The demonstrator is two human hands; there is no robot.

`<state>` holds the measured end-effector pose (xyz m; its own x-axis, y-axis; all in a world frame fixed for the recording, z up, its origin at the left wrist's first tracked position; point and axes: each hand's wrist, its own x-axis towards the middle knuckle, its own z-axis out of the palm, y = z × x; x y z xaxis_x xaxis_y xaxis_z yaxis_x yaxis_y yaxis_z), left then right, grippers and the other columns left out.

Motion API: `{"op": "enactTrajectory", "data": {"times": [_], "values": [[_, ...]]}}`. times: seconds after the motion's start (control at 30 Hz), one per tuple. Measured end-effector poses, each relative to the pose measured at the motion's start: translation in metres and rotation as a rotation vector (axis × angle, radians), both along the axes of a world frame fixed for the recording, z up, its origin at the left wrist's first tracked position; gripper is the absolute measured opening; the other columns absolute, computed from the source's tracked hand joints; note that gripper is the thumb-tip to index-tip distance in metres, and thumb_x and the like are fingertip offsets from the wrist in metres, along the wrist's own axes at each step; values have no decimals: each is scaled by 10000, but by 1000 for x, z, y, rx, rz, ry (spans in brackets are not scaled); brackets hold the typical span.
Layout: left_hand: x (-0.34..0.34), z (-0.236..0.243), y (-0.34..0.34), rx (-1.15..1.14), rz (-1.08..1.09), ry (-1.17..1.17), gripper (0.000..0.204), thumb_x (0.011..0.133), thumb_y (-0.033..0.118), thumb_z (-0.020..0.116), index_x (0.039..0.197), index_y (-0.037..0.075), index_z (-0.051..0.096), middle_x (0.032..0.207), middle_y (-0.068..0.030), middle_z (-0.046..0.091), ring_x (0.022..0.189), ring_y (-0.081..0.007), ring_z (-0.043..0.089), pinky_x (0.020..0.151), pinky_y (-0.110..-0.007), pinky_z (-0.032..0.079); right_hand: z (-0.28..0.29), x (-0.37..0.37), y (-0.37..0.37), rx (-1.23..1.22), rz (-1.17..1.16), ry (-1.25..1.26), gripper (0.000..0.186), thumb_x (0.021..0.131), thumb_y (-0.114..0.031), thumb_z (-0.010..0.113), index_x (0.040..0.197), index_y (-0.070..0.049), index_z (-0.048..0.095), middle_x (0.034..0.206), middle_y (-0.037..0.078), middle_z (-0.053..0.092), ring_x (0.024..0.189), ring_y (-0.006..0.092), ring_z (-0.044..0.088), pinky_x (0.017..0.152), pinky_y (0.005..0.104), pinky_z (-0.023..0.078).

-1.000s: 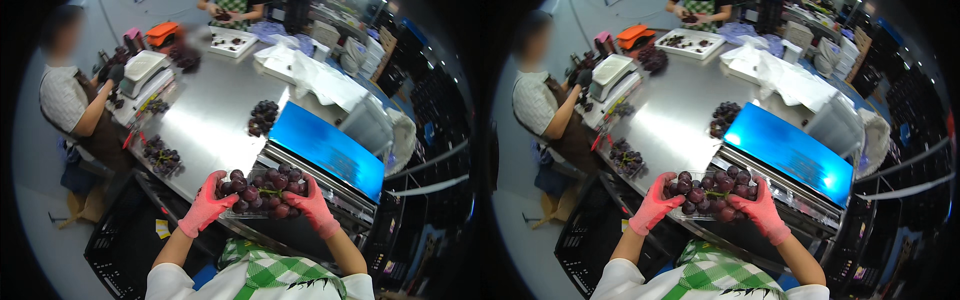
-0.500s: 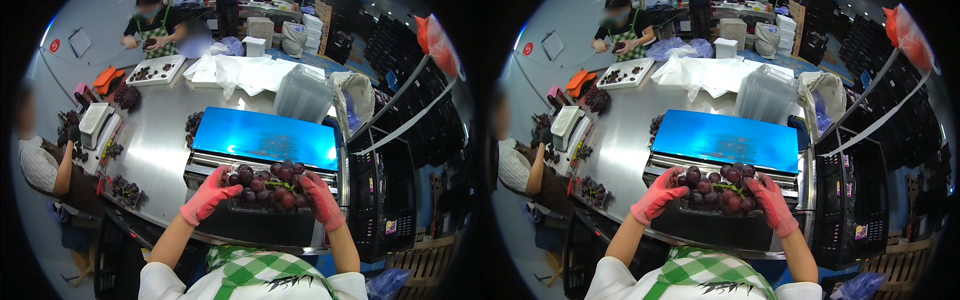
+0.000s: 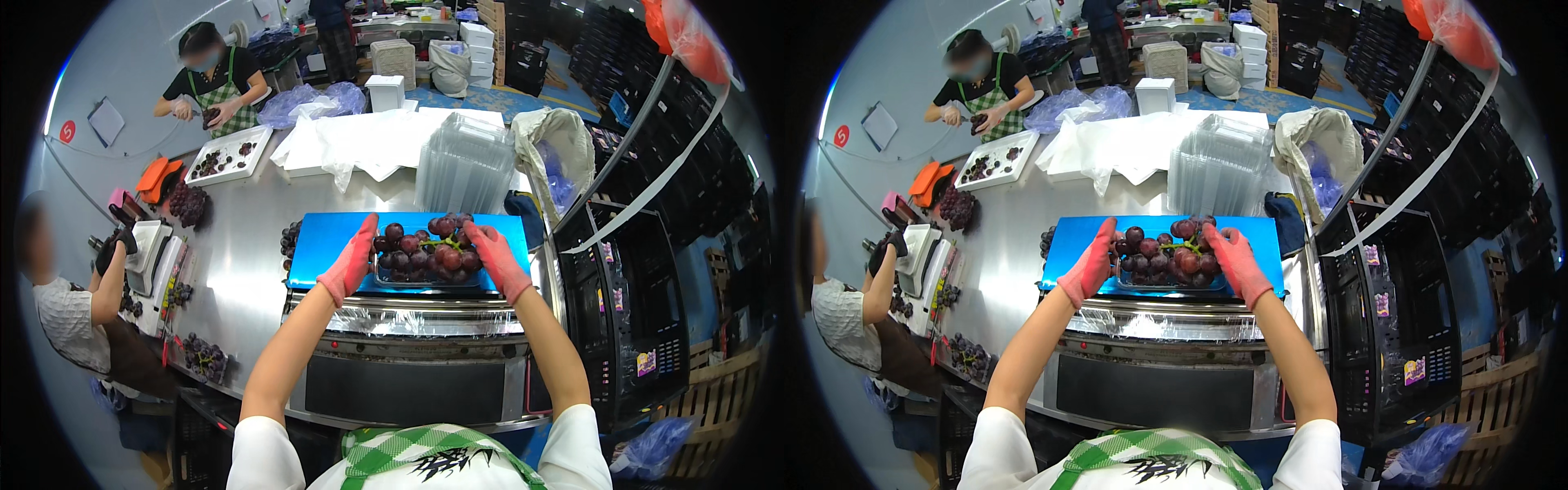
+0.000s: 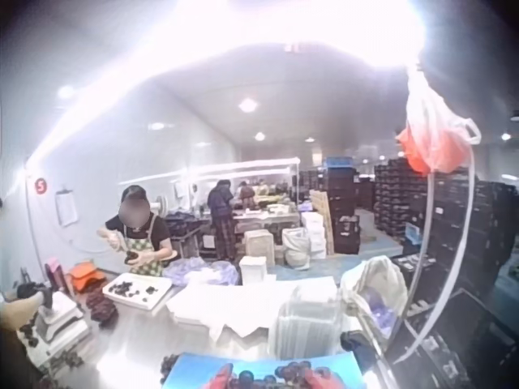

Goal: The person places grape bunches into clear plastic containers, seals them with a vacuum sealer, and stacks the finished packages in a crate. The person also uses shears to trim grape stems and handles empty containers and trays during the process.

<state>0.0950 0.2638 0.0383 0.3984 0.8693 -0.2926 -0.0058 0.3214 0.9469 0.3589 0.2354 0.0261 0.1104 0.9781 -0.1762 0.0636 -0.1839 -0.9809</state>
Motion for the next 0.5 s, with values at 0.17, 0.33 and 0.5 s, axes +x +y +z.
{"op": "enactTrajectory", "data": {"times": [0.17,0.33,0.5], "values": [[-3,-50,19,-74,24,-71,674,869,603,397,1264,58,436,1142,-98,552,1017,-170,531,846,-325,433,-5,-5,-1,-83,28,-11,823,780,-547,604,1218,124,420,1130,204,549,1051,224,526,894,305,421],[2,-46,15,-32,-5,37,629,908,558,329,1236,39,469,1158,-70,566,1024,-151,568,872,-306,454,-26,5,1,-116,-5,-13,817,789,-539,600,1237,116,403,1160,212,530,1081,234,511,908,313,417],[-4,-44,12,-50,-20,37,595,912,527,369,1249,44,451,1187,-86,543,1053,-149,546,883,-318,445,-24,1,-6,-118,0,-10,809,798,-533,589,1244,113,392,1183,211,517,1101,235,501,916,320,411]]}}
